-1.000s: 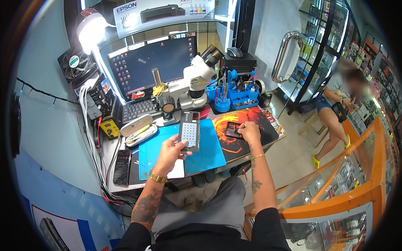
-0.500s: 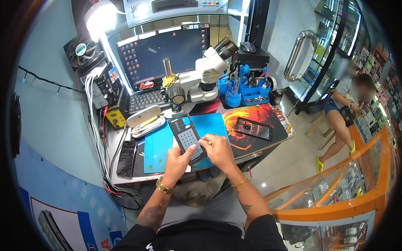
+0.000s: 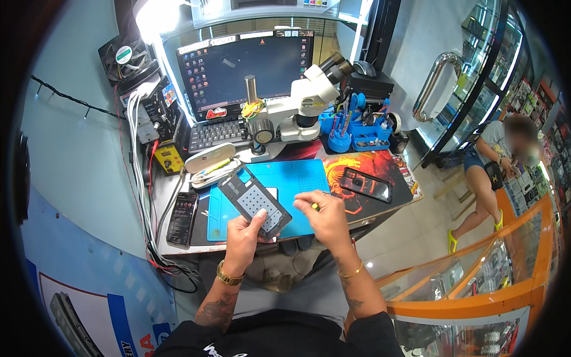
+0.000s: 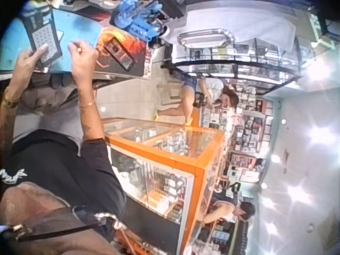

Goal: The person disassembles a smartphone by prying off the back cover, removing several internal components with a screwdriver, and cleaning the exposed circuit board with a small brush before reassembling the device.

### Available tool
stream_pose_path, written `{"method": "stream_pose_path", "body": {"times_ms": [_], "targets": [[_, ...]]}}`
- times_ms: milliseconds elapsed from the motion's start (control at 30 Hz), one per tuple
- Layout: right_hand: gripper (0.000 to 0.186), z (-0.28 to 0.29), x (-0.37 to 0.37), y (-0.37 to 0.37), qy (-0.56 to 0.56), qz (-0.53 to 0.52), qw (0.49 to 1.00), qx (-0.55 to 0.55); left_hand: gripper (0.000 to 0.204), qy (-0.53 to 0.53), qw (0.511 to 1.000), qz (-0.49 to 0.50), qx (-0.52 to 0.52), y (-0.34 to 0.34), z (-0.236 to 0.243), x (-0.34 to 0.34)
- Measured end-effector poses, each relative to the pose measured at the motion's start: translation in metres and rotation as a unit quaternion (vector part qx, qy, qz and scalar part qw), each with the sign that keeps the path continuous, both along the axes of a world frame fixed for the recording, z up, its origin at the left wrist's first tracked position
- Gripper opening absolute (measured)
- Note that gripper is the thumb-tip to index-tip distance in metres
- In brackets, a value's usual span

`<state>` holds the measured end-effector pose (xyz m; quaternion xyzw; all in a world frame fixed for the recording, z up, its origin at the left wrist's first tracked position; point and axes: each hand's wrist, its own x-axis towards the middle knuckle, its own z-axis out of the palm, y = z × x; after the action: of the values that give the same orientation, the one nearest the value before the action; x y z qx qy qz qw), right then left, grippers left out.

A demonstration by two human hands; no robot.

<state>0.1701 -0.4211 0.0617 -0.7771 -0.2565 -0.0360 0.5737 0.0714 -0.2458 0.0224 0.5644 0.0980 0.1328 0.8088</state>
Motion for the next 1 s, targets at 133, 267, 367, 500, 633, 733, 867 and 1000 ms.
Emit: {"method": "stream_pose_path", "body": {"times_ms": [133,267,367,500,633,733,867,1000], "targets": [[0.015,-0.001,-0.015,0.008,-0.015,0.034,0.997,-0.071,0.028,0.011,1.0,-0.016,-0.009,-0.002,0.005,-0.003],[0.015,0.001,-0.019,0.008,-0.072,0.027,0.991,-0.113,0.028,0.018,1.0,-0.013,-0.013,0.0,0.005,-0.006],[0.013,-0.001,-0.022,0.005,-0.111,0.027,0.983,-0.143,0.028,0.01,1.0,0.014,-0.008,0.001,0.004,-0.007],[0.012,-0.012,-0.021,0.006,-0.166,0.033,0.966,-0.196,0.03,0.013,0.996,0.038,0.085,-0.003,-0.002,-0.009],[0.012,-0.013,-0.023,0.009,-0.188,-0.005,0.95,-0.249,0.032,-0.001,0.977,0.083,0.198,-0.019,0.008,-0.018],[0.011,-0.032,0.011,-0.004,-0.253,-0.1,0.939,-0.211,0.029,-0.004,0.975,0.078,0.21,-0.022,0.011,-0.023],[0.009,-0.019,0.033,-0.028,-0.113,-0.167,0.979,-0.005,0.029,-0.01,0.993,0.084,0.079,-0.016,0.013,-0.025],[0.012,-0.001,-0.024,-0.019,-0.139,-0.006,0.99,-0.029,0.03,-0.001,0.998,0.068,0.02,-0.013,0.017,-0.017]]}}
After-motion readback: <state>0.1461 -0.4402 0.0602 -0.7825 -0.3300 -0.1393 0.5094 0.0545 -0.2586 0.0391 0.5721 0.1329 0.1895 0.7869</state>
